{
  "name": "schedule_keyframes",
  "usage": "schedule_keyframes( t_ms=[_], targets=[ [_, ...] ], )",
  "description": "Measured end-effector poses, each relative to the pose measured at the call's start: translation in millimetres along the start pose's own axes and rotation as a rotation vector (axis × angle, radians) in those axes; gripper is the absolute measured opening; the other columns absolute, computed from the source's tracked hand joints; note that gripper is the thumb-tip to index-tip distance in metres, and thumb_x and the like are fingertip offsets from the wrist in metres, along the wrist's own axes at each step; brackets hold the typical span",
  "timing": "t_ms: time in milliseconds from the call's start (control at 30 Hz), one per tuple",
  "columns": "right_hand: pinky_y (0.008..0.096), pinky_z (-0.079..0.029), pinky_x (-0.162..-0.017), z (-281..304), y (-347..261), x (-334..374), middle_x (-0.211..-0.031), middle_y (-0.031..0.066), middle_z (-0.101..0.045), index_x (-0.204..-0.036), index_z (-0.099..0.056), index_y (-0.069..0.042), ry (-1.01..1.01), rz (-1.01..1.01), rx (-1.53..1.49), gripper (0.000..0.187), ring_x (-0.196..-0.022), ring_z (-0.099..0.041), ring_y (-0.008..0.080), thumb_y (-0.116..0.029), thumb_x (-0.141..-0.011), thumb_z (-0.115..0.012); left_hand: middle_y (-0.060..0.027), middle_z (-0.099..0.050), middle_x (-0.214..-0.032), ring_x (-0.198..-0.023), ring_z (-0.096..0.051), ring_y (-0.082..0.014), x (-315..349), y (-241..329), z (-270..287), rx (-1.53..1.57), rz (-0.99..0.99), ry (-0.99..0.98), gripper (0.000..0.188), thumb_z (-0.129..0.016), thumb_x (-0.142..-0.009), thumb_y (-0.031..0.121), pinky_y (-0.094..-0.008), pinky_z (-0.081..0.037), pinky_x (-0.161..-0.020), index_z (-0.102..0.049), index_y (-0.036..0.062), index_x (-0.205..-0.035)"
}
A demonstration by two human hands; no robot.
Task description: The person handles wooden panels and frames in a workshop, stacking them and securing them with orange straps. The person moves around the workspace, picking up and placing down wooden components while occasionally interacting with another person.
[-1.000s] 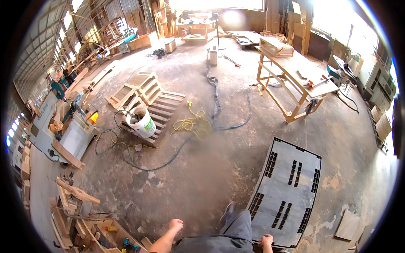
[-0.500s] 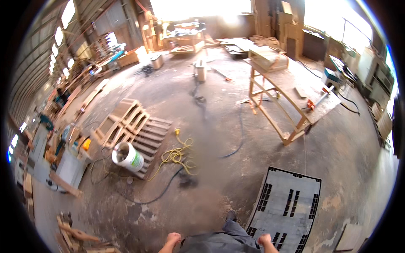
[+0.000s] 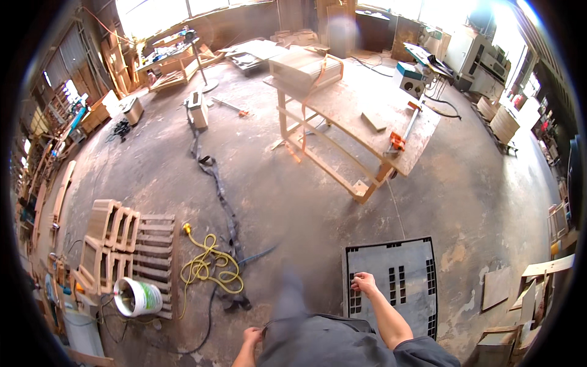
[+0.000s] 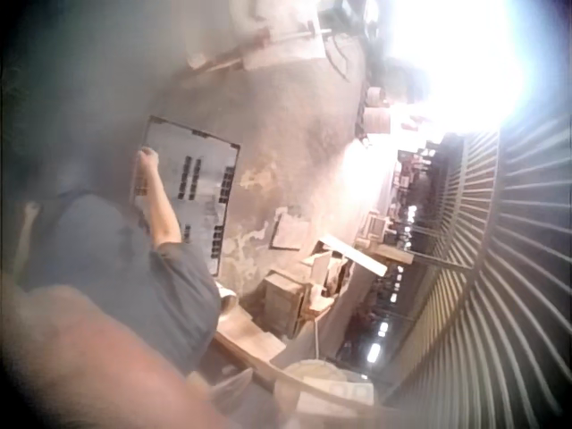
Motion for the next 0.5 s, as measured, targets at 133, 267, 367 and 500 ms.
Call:
schedule_keyframes(
  t_ms=[133, 267, 367, 500],
  targets=[
    [0.0283, -0.053, -0.052, 15, -36, -16, -0.08, 0.0143, -0.065, -0.102, -0.059, 0.004, 0.128, -0.116, -0.076, 0.025, -0.065, -0.065, 0.0206, -0.001, -0.078, -0.054, -0.0121, -0.061, -0.064, -0.053, -0.06, -0.0223, -42, 32, 9, 0.13, 0.234, -0.028, 0.009, -0.057, -0.073, -0.001, -0.0328, -0.047, -0.045, -0.065, 0.0, -0.077],
    [0.0322, -0.054, -0.05, 15, -76, -37, -0.078, 0.0147, -0.064, -0.105, -0.056, 0.003, 0.157, -0.178, -0.028, 0.023, -0.06, -0.064, 0.0222, -0.003, -0.083, -0.053, -0.0092, -0.06, -0.062, -0.049, -0.058, -0.0198, -112, 98, 11, 0.178, 0.146, -0.055, 0.008, -0.056, -0.075, 0.002, -0.0308, -0.044, -0.042, -0.064, 0.0033, -0.074],
    [0.0319, -0.053, -0.048, -4, -122, -68, -0.075, 0.0142, -0.063, -0.101, -0.057, 0.002, 0.139, -0.135, 0.036, 0.02, -0.059, -0.064, 0.0214, -0.005, -0.083, -0.054, -0.0025, -0.06, -0.058, -0.051, -0.058, -0.0137, -187, 169, -2, 0.095, -0.095, -0.177, 0.013, -0.056, -0.076, 0.016, -0.028, -0.046, -0.049, -0.066, 0.0093, -0.071],
    [0.0296, -0.052, -0.046, -39, -193, -122, -0.075, 0.0134, -0.063, -0.1, -0.058, 0.004, 0.064, -0.034, 0.027, 0.023, -0.057, -0.063, 0.0203, -0.001, -0.078, -0.053, -0.0097, -0.068, -0.078, -0.073, -0.066, -0.0219, -262, 276, 7, 0.061, -0.187, -0.018, 0.022, -0.06, -0.072, 0.023, -0.0337, -0.051, -0.069, -0.07, 0.0112, -0.087]
  ],
)
Point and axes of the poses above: each hand's wrist, its own x-axis away from the middle knuckle, its own z-axis out of the back of the hand, y = z × x, the point moved 10 cm from there along -x, towards the middle knuckle
